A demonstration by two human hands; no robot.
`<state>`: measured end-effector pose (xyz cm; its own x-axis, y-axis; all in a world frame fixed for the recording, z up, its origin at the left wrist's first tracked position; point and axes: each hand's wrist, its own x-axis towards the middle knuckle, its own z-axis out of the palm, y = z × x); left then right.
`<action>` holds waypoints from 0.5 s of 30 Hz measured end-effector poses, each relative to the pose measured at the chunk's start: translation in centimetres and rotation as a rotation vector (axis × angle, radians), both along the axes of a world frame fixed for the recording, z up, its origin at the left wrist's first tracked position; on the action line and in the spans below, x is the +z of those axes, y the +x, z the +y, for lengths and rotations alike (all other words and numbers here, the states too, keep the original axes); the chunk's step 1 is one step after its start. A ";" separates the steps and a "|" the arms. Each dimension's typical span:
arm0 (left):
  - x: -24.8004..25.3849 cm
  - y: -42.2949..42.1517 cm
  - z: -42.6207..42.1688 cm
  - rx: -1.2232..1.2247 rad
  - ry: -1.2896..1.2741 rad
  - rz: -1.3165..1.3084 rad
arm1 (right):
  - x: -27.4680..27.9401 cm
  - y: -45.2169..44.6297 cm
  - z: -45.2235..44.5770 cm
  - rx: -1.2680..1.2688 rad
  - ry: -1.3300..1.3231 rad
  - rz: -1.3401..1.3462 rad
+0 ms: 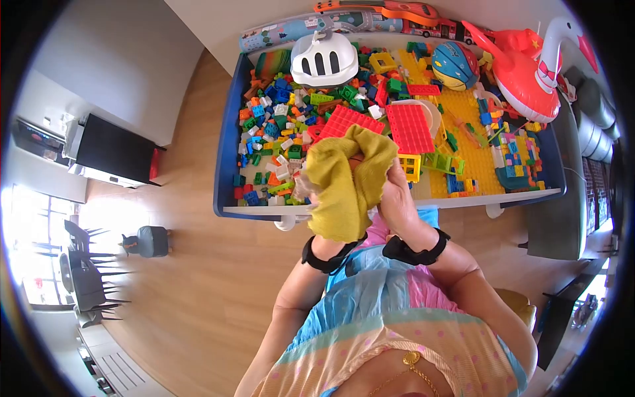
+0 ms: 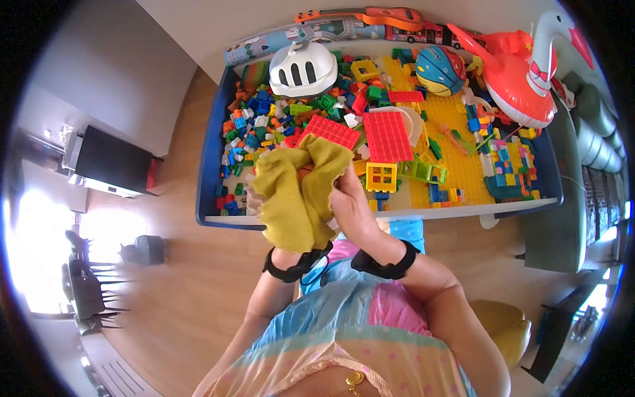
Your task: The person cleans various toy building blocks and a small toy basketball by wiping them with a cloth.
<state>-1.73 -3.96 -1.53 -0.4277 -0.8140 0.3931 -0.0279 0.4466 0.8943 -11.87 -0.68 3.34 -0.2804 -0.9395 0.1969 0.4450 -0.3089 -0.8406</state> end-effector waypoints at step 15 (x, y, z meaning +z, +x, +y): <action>-3.4 -2.6 0.2 -0.366 0.633 0.942 | -5.6 -2.1 0.1 -0.417 0.027 0.735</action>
<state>-4.28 -3.76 -4.93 -0.4336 -0.8659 0.2493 0.7946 -0.2370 0.5590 -13.94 -0.54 -2.24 -0.4143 -0.7948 0.4435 -0.3642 -0.3018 -0.8810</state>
